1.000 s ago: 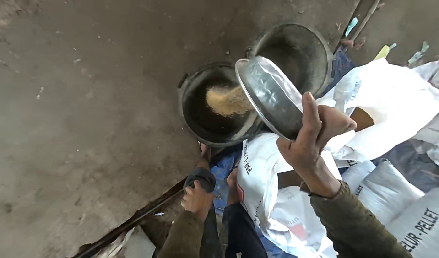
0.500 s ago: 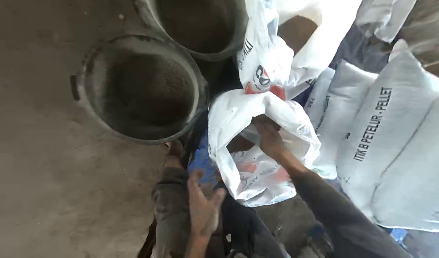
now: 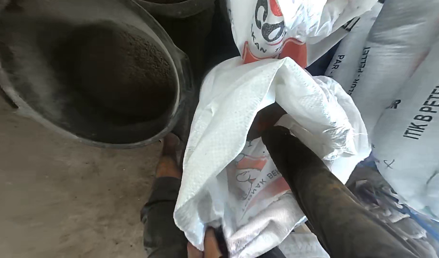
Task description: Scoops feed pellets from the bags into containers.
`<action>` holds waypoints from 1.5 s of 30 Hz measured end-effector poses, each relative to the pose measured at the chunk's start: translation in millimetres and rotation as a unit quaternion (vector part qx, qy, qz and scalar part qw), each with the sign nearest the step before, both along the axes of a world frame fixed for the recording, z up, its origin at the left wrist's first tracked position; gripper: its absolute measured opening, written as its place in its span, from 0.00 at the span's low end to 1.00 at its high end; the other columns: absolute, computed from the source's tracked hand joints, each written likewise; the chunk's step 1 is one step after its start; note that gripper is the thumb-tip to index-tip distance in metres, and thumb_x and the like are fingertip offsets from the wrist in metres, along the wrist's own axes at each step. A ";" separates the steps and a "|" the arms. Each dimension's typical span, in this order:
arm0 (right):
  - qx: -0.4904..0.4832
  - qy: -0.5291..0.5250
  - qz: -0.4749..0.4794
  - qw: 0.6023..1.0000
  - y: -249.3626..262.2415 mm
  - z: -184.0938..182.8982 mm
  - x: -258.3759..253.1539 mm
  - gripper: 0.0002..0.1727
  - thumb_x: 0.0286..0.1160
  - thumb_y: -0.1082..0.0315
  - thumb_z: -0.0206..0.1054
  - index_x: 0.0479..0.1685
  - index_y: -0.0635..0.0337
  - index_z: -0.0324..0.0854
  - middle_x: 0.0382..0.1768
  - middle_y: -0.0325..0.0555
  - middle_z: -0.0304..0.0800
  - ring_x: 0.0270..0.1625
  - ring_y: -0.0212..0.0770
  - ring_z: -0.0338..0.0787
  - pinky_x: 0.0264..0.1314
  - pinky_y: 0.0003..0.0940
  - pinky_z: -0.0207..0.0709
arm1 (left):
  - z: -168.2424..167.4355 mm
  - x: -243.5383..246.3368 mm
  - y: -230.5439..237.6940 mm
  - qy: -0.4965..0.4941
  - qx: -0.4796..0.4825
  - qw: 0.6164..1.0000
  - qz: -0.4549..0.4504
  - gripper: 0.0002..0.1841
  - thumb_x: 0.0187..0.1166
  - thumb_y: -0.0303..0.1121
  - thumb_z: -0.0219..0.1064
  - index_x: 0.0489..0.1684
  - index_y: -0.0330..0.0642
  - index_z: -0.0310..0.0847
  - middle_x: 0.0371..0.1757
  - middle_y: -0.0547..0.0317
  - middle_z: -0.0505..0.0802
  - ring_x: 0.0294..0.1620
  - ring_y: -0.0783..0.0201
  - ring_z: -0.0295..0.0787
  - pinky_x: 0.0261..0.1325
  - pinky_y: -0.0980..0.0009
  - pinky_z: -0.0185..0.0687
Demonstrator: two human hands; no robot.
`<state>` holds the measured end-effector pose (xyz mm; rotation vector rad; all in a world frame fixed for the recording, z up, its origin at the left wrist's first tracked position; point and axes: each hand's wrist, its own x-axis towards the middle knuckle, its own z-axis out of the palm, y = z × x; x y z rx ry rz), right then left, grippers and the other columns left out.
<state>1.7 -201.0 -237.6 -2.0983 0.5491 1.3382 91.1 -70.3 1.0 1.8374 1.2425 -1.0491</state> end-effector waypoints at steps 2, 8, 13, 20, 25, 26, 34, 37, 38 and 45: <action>0.050 0.039 0.022 0.998 1.9 7.5 8.7 0.20 0.88 0.68 0.60 0.71 0.72 0.79 0.69 0.72 0.82 0.76 0.68 0.79 0.82 0.62 0.64 | -11.3 -70.3 42.4 -0.072 -0.015 0.996 0.049 0.07 0.83 0.18 0.52 0.44 0.21 0.75 0.38 0.47 0.84 0.37 0.70 0.80 0.48 0.83 0.75; 0.180 0.036 -0.036 0.982 -8.0 15.1 14.6 0.19 0.78 0.62 0.73 0.55 0.72 0.85 0.51 0.62 0.89 0.52 0.50 0.86 0.63 0.48 0.77 | -2.9 -133.7 82.5 -0.070 -0.070 0.988 0.120 0.06 0.72 0.14 0.52 0.42 0.27 0.71 0.26 0.67 0.78 0.25 0.84 0.75 0.35 0.87 0.77; 0.200 -0.039 0.077 0.976 -6.8 9.7 31.2 0.24 0.79 0.50 0.71 0.56 0.65 0.89 0.54 0.62 0.92 0.60 0.56 0.89 0.70 0.57 0.76 | 3.5 -151.1 90.9 -0.124 -0.209 0.958 0.153 0.20 0.72 0.18 0.59 0.62 0.20 0.64 0.41 0.66 0.86 0.44 0.88 0.84 0.53 0.87 0.81; 0.143 -0.091 0.076 0.983 -26.9 62.9 50.2 0.24 0.79 0.45 0.69 0.53 0.57 0.93 0.50 0.55 0.94 0.59 0.50 0.91 0.69 0.56 0.78 | -30.9 -176.7 175.5 -0.219 -0.040 0.968 -0.114 0.51 0.80 0.70 0.51 0.82 0.24 0.58 0.79 0.41 0.76 0.80 0.58 0.71 0.78 0.60 0.71; 0.079 -0.018 -0.123 0.989 -34.1 184.5 67.4 0.27 0.88 0.49 0.61 0.62 0.68 0.84 0.61 0.61 0.88 0.67 0.49 0.85 0.77 0.53 0.72 | -64.2 -185.8 235.8 0.055 0.084 0.969 -0.226 0.58 0.58 0.55 0.86 0.90 0.37 0.57 0.86 0.15 0.57 0.82 0.14 0.56 0.77 0.24 0.59; 0.058 -0.029 -0.168 0.984 -32.6 209.8 74.3 0.28 0.88 0.47 0.59 0.58 0.67 0.85 0.55 0.57 0.90 0.61 0.47 0.88 0.70 0.52 0.77 | -68.9 -184.9 239.3 0.082 0.088 0.967 -0.226 0.57 0.58 0.55 0.86 0.90 0.41 0.58 0.85 0.17 0.60 0.79 0.17 0.64 0.73 0.26 0.68; -0.021 -0.363 -0.219 0.905 -16.7 362.1 198.6 0.28 0.91 0.40 0.46 0.50 0.50 0.84 0.37 0.32 0.89 0.41 0.26 0.90 0.47 0.35 0.88 | -79.1 -155.7 246.0 0.160 0.098 0.941 -0.281 0.46 0.71 0.60 0.73 0.88 0.47 0.64 0.87 0.27 0.64 0.78 0.23 0.70 0.71 0.28 0.70; -0.092 -0.445 -0.126 0.882 11.2 383.8 253.8 0.34 0.89 0.33 0.40 0.68 0.50 0.75 0.47 0.48 0.88 0.46 0.43 0.92 0.49 0.55 0.85 | -84.4 -159.2 248.7 0.155 0.125 0.939 -0.279 0.44 0.69 0.60 0.74 0.86 0.48 0.67 0.85 0.29 0.67 0.76 0.25 0.72 0.71 0.29 0.70; -0.117 -0.473 -0.089 0.869 27.4 386.8 271.5 0.31 0.92 0.38 0.40 0.73 0.53 0.69 0.51 0.54 0.87 0.50 0.49 0.91 0.51 0.57 0.83 | -86.8 -160.4 250.0 0.153 0.129 0.940 -0.278 0.44 0.69 0.60 0.74 0.85 0.48 0.68 0.85 0.29 0.68 0.76 0.25 0.72 0.70 0.29 0.70; -0.332 -0.636 0.083 0.691 104.8 335.2 382.5 0.38 0.67 0.71 0.65 0.84 0.67 0.66 0.69 0.71 0.76 0.72 0.71 0.75 0.66 0.63 0.73 | -107.8 -178.3 267.9 0.117 0.155 0.945 -0.264 0.43 0.64 0.61 0.77 0.81 0.49 0.74 0.81 0.27 0.73 0.70 0.23 0.77 0.65 0.27 0.72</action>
